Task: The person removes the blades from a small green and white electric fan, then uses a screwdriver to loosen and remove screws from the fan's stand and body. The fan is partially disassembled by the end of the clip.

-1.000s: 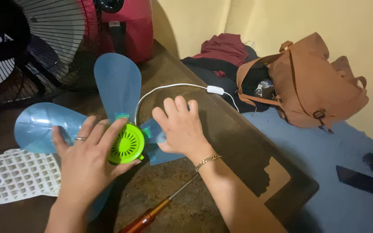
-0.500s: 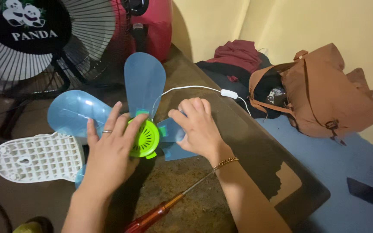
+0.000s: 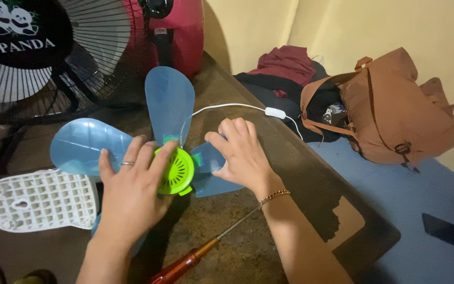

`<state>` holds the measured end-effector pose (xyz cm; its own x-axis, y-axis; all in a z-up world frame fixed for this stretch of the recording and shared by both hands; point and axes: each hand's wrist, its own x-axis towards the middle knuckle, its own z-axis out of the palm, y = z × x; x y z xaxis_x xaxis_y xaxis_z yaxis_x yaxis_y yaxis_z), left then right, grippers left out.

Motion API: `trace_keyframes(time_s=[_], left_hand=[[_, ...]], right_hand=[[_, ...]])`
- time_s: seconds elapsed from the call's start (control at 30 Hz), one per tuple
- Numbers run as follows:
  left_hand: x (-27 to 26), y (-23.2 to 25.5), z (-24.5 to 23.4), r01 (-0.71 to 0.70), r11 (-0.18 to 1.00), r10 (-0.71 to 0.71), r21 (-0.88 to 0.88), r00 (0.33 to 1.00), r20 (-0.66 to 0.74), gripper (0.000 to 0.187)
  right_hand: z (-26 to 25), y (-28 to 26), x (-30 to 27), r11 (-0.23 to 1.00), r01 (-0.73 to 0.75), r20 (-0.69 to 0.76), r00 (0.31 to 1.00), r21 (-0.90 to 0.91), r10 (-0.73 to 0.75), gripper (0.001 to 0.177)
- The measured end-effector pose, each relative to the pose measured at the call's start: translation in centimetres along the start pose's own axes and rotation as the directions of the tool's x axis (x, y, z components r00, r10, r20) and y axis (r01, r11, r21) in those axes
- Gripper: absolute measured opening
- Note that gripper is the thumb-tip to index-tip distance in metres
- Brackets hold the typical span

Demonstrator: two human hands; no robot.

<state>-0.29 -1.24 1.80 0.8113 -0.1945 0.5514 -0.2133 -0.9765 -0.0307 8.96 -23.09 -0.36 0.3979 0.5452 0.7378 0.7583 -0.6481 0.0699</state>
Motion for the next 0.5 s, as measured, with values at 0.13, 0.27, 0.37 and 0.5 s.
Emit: trace_keyframes(time_s=[0.13,0.27,0.37,0.5], left_hand=[[-0.3,-0.3,0.2,0.009,1.000,-0.010,-0.027,1.000,-0.022,0.104],[-0.4,-0.2,0.5,0.015,1.000,-0.015,-0.025,1.000,-0.008,0.107],[-0.5,-0.1,0.7,0.026,0.999,-0.026,0.024,1.000,-0.012,0.102],[-0.6,-0.5,0.8,0.045,0.999,-0.045,0.008,0.999,-0.028,0.098]], right_hand=[[0.1,0.1,0.2,0.999,0.007,-0.026,1.000,0.033,-0.006,0.073],[-0.5,-0.5,0.3,0.999,-0.047,0.024,0.999,0.018,0.046,0.072],[-1.1,-1.3,0.4,0.999,-0.001,0.039,0.999,0.035,0.000,0.082],[-1.2,-2.0,0.8,0.997,-0.003,0.053,0.999,-0.076,0.007,0.074]])
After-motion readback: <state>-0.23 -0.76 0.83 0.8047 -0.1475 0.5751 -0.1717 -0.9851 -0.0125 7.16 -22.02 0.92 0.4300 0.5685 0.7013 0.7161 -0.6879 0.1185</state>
